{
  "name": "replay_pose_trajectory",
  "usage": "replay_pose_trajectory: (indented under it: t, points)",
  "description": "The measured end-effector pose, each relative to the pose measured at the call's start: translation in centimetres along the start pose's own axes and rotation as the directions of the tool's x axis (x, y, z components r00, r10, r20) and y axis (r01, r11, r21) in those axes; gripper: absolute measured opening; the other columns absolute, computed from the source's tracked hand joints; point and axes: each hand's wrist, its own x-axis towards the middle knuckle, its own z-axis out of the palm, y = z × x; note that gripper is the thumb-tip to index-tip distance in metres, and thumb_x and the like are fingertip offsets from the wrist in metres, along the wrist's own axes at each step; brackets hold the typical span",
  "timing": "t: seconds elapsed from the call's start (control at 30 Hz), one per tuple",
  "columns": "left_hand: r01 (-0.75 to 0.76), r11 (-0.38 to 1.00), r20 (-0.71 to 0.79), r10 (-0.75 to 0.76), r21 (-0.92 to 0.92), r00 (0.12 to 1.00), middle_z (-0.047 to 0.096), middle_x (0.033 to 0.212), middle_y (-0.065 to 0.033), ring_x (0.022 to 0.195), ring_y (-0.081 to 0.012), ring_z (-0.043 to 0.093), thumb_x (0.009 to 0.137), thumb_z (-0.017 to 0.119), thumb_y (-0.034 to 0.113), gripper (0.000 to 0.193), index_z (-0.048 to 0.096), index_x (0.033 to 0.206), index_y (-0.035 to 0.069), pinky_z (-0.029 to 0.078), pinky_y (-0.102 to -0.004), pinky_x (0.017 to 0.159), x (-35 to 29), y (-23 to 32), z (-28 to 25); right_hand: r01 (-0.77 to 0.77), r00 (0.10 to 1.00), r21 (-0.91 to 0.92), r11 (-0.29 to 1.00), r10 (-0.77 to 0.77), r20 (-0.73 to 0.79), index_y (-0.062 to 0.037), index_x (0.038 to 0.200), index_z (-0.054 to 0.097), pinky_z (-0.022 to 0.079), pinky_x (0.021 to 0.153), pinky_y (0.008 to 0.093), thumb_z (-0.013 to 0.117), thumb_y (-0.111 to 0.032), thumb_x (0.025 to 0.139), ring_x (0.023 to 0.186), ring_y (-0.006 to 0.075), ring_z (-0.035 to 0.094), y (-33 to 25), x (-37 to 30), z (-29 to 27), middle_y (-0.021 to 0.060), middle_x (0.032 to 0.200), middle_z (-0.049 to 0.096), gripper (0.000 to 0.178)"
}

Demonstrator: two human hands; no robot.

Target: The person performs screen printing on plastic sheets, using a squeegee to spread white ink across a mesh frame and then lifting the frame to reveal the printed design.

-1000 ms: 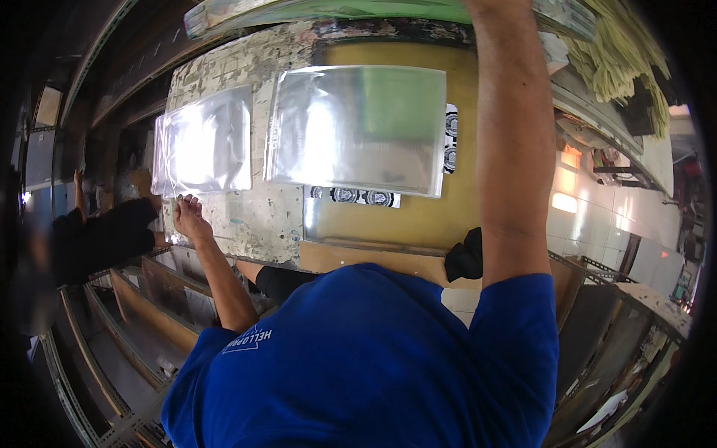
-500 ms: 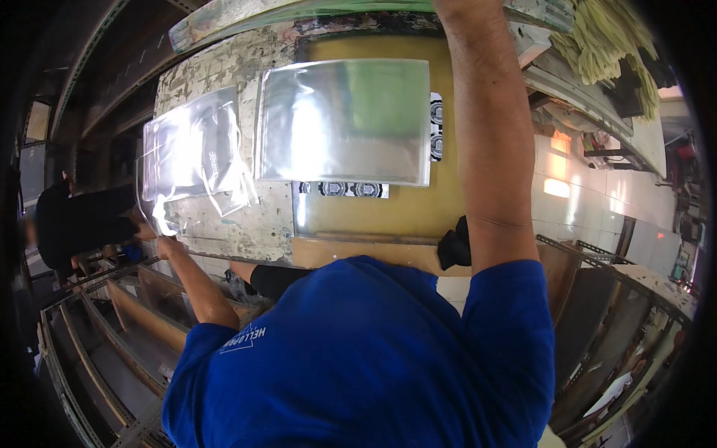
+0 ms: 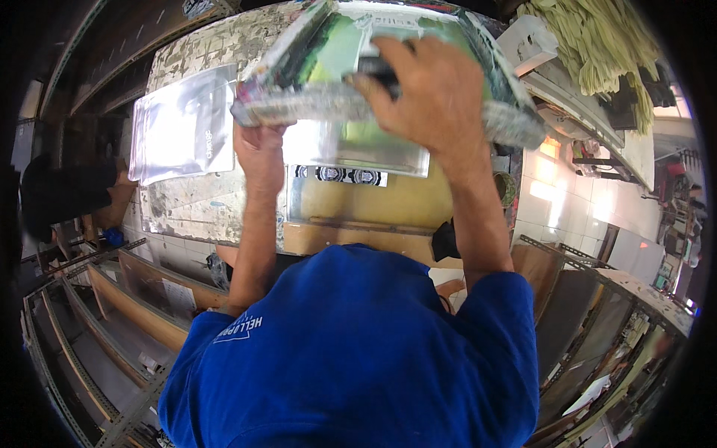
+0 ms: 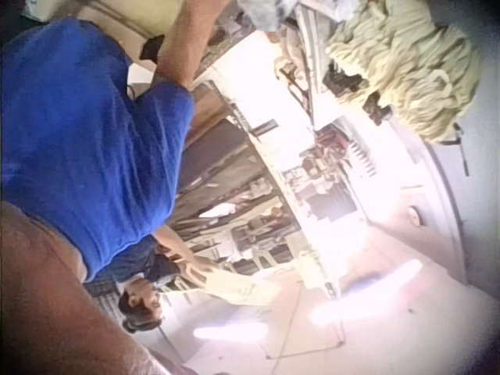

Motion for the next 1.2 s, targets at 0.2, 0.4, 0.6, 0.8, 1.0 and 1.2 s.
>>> replay_pose_trajectory:
  t: [0.2,0.4,0.6,0.8,1.0,1.2]
  points:
    - [0.284,0.928,-0.141,-0.256,0.243,0.956,0.069,0.111,-0.0063,0.101,-0.0182,0.066,0.068,0.092,-0.001,0.068,0.059,0.128,0.0,0.054,-0.0318,0.093,-6.2,-4.5,-4.5,-0.287,0.95,0.333,0.898,0.224,0.217,-0.0073,0.111,0.073,0.054,0.07,0.045,0.081,-0.022,0.082,0.079,0.0371,0.069,0.0,-6.0,2.9,0.0176,0.091,0.073,0.034]
    - [0.054,0.626,-0.022,-0.058,0.778,0.998,0.054,0.139,-0.0146,0.126,-0.0274,0.051,0.06,0.099,0.028,0.089,0.059,0.133,-0.002,0.041,-0.0425,0.109,-9.4,-9.0,-8.4,-0.571,0.751,0.338,0.748,0.308,0.585,-0.012,0.127,0.069,0.052,0.082,0.0438,0.079,-0.018,0.082,0.093,0.0373,0.07,1.5,-11.7,8.5,0.0192,0.098,0.074,0.046]
    - [-0.091,0.287,0.087,0.026,0.954,0.996,0.05,0.143,-0.0178,0.13,-0.0383,0.041,0.056,0.094,0.048,0.093,0.065,0.13,0.001,0.031,-0.053,0.11,-10.2,-10.4,-9.4,-0.287,0.721,-0.121,0.95,0.297,0.625,-0.0258,0.144,0.057,0.037,0.092,0.0465,0.082,-0.013,0.073,0.11,0.0303,0.056,-0.6,-14.4,10.8,0.0128,0.113,0.062,0.076]
    - [-0.098,0.287,0.093,0.033,0.953,0.995,0.05,0.144,-0.0188,0.129,-0.0383,0.043,0.06,0.09,0.054,0.095,0.063,0.133,0.001,0.031,-0.0534,0.109,-10.3,-10.4,-9.7,-0.323,0.786,-0.127,0.938,0.34,0.517,-0.0287,0.143,0.058,0.036,0.088,0.0453,0.08,-0.011,0.07,0.111,0.0315,0.057,5.1,-11.4,15.3,0.0139,0.111,0.063,0.078]
    - [-0.073,0.308,0.073,0.011,0.948,0.997,0.05,0.144,-0.0195,0.13,-0.0388,0.042,0.059,0.092,0.051,0.096,0.062,0.137,0.003,0.03,-0.0533,0.11,-10.5,-10.2,-9.5,-0.271,0.855,-0.206,0.94,0.333,0.397,-0.0304,0.14,0.059,0.04,0.091,0.0508,0.078,-0.015,0.075,0.119,0.0346,0.057,12.7,-6.2,19.9,0.0163,0.122,0.065,0.069]
    - [-0.078,0.369,0.071,0.035,0.926,0.997,0.05,0.144,-0.0177,0.131,-0.0385,0.04,0.062,0.092,0.051,0.097,0.059,0.141,0.006,0.029,-0.054,0.111,-10.6,-10.4,-9.5,-0.221,0.871,-0.128,0.967,0.255,0.419,-0.0264,0.134,0.061,0.046,0.088,0.0517,0.075,-0.018,0.085,0.115,0.0326,0.061,17.0,-1.6,21.0,0.0124,0.114,0.069,0.052]
